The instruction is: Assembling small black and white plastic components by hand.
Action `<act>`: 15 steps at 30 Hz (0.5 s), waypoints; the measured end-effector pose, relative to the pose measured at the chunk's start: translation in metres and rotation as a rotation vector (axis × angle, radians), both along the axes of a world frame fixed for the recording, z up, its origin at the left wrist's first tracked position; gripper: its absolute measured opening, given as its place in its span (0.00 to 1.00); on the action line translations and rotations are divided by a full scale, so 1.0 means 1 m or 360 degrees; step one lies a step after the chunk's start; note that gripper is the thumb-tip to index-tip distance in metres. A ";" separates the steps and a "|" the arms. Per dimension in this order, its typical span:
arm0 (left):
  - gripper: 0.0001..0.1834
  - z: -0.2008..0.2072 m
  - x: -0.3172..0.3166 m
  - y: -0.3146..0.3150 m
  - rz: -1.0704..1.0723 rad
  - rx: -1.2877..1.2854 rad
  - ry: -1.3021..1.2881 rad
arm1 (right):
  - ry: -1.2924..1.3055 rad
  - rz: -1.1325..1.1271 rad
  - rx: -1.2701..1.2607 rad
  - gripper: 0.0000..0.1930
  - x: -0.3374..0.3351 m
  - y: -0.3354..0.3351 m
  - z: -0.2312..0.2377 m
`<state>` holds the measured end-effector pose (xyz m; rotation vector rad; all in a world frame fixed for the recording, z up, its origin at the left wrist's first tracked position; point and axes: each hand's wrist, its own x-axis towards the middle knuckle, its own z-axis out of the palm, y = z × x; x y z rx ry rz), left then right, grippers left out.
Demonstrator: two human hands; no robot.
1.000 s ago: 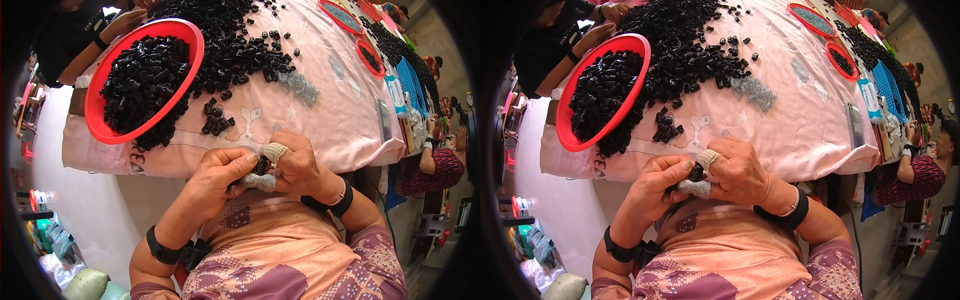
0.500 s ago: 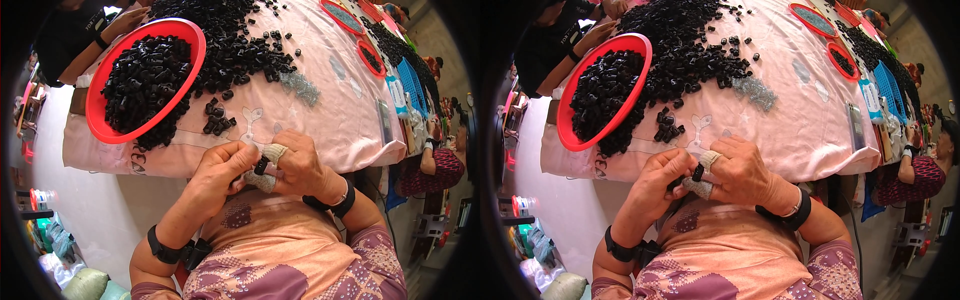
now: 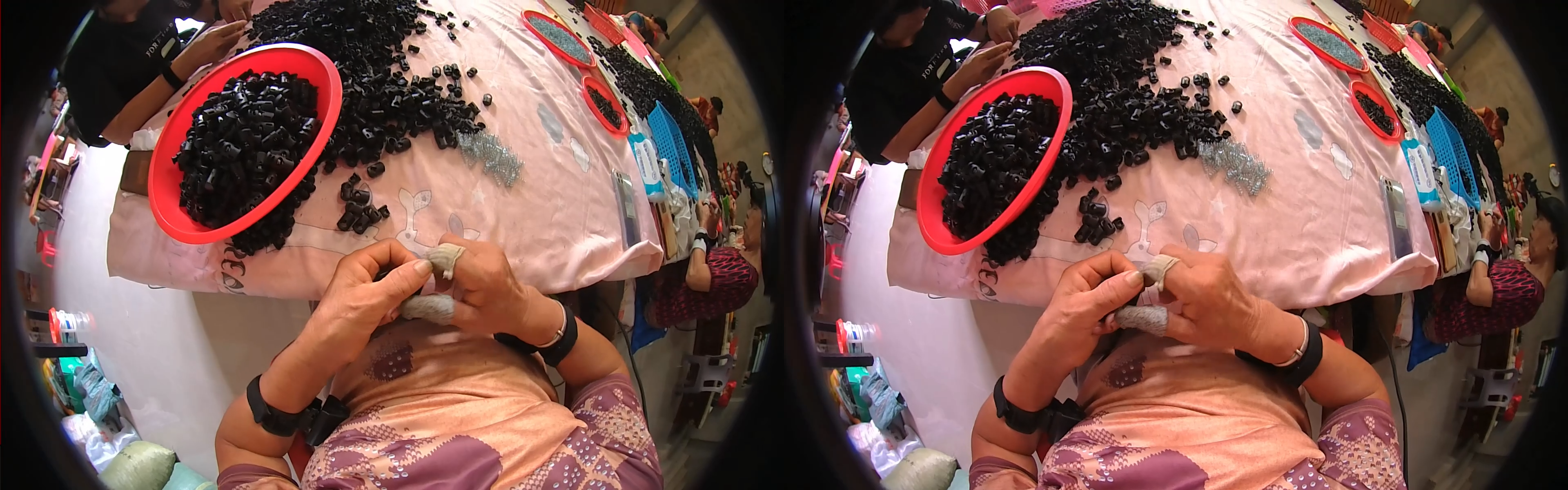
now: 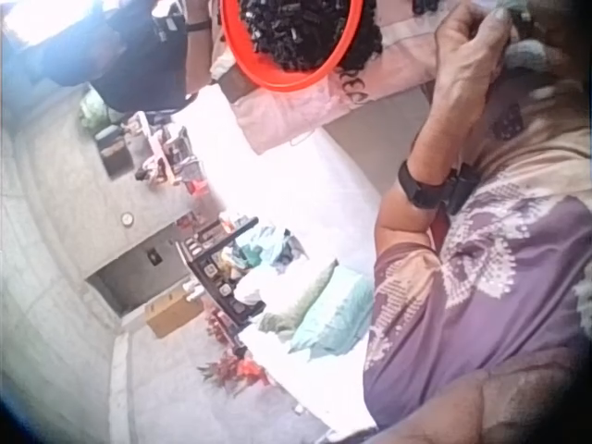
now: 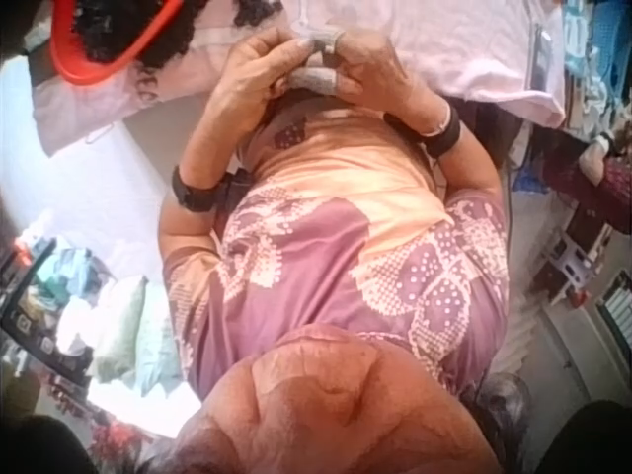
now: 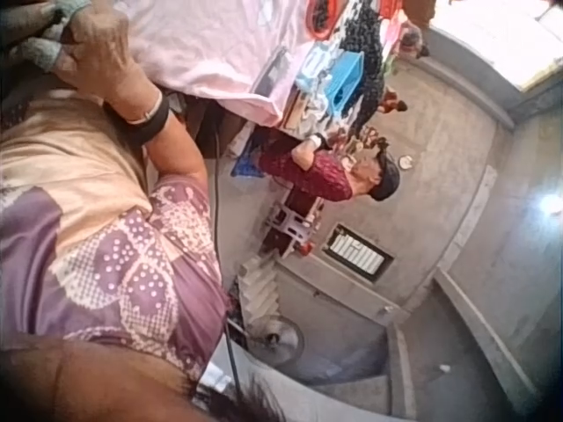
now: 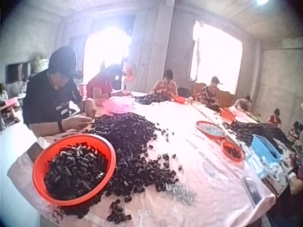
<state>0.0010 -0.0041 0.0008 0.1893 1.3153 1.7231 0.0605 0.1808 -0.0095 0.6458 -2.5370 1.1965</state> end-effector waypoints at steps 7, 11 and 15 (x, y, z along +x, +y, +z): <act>0.07 -0.001 -0.002 -0.003 0.0329 0.0260 -0.0080 | -0.0920 -0.0105 -0.1219 0.12 0.006 -0.016 -0.002; 0.08 0.000 -0.003 -0.003 0.0257 0.0251 -0.0146 | -0.0736 -0.0168 -0.0809 0.11 0.002 -0.008 -0.005; 0.09 0.011 0.002 -0.004 0.0264 0.0099 0.0220 | -0.0750 -0.0322 -0.0763 0.08 0.001 -0.005 -0.005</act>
